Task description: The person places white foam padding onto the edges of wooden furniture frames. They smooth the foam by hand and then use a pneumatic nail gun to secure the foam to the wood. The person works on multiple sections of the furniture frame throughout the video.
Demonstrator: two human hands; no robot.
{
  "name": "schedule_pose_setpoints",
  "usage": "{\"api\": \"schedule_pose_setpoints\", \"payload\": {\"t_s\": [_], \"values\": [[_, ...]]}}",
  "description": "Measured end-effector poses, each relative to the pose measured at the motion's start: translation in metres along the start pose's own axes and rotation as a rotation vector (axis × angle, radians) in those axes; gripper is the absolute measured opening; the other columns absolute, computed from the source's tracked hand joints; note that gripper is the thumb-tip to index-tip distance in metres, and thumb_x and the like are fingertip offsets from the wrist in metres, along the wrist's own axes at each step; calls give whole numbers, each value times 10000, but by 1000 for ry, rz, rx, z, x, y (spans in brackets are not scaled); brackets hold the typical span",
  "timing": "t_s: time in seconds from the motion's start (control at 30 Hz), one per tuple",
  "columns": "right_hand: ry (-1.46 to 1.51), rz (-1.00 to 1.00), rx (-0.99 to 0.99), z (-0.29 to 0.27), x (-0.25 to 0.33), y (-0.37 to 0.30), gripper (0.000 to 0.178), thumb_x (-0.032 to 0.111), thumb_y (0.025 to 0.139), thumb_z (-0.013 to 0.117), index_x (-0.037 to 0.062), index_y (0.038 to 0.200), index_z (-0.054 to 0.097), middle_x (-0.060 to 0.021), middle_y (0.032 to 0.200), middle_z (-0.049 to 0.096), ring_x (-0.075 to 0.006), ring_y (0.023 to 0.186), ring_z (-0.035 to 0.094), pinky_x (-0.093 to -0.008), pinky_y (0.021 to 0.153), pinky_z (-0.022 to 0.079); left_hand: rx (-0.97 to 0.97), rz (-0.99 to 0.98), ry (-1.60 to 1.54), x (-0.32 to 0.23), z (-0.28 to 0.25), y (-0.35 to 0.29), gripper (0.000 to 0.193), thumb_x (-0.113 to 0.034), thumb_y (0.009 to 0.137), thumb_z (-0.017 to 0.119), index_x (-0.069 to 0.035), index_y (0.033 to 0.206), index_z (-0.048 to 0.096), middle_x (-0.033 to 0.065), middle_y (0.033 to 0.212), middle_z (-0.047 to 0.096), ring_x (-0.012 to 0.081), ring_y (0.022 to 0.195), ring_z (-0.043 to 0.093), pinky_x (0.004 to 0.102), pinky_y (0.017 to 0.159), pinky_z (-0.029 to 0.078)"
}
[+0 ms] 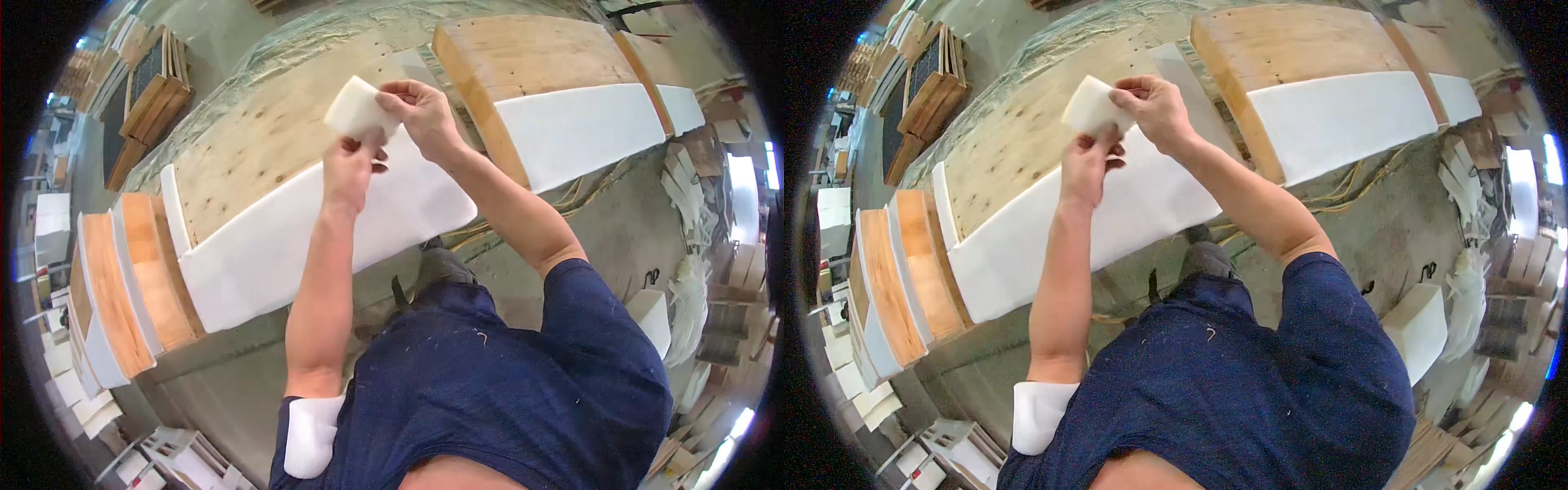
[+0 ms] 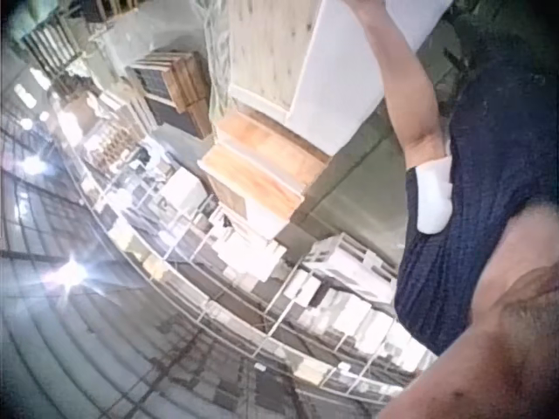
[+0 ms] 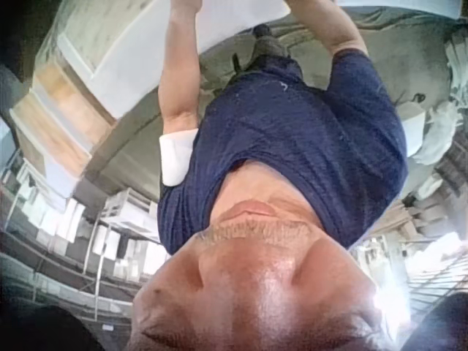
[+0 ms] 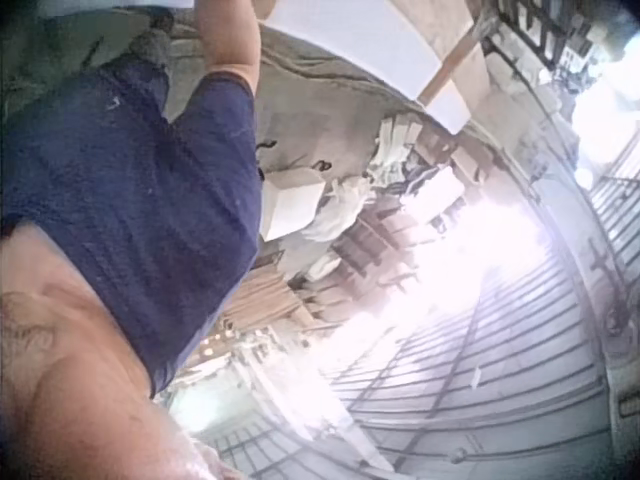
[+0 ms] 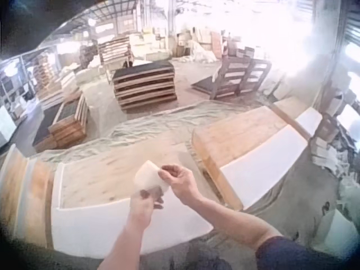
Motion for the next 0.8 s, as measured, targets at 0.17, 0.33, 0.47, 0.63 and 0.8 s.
{"api": "schedule_pose_setpoints", "payload": {"t_s": [0.17,0.33,0.47,0.63,0.8], "values": [[-245,185,161,-51,-8,71,292,239,815,725,6,989,689,-38,839,675,-98,738,580,-248,689,480,-253,-8,16,0,20,77,271,-226,811,738,2,879,609,51,757,638,115,576,566,263,502,479],[-428,255,212,-88,-50,107,296,279,782,747,39,953,714,-25,809,666,-103,724,579,-264,672,480,-281,-135,309,23,36,109,260,-239,798,739,-2,863,655,64,779,659,92,574,560,248,473,437],[-451,337,275,-98,-66,107,310,269,748,758,49,964,722,-93,903,702,-164,833,639,-310,769,497,-263,-123,471,45,32,119,303,-274,786,742,8,875,680,69,811,678,142,693,605,292,630,493],[-486,357,280,-102,-80,107,305,266,747,749,44,954,722,-104,863,702,-174,792,646,-320,714,505,-272,-87,664,55,29,124,336,-290,769,754,17,877,672,106,838,688,183,753,639,316,709,507],[-530,370,295,-102,-89,101,299,275,744,736,41,930,721,-121,853,698,-189,785,649,-321,711,506,-295,-25,759,54,29,119,340,-298,750,763,8,843,648,113,821,683,202,746,646,329,694,511]]}}
Point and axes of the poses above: each hand's wrist, its own y-axis towards the middle knuckle, its own z-axis out of the palm, x = y × z, the point moved 3 cm from there along y, towards the middle knuckle
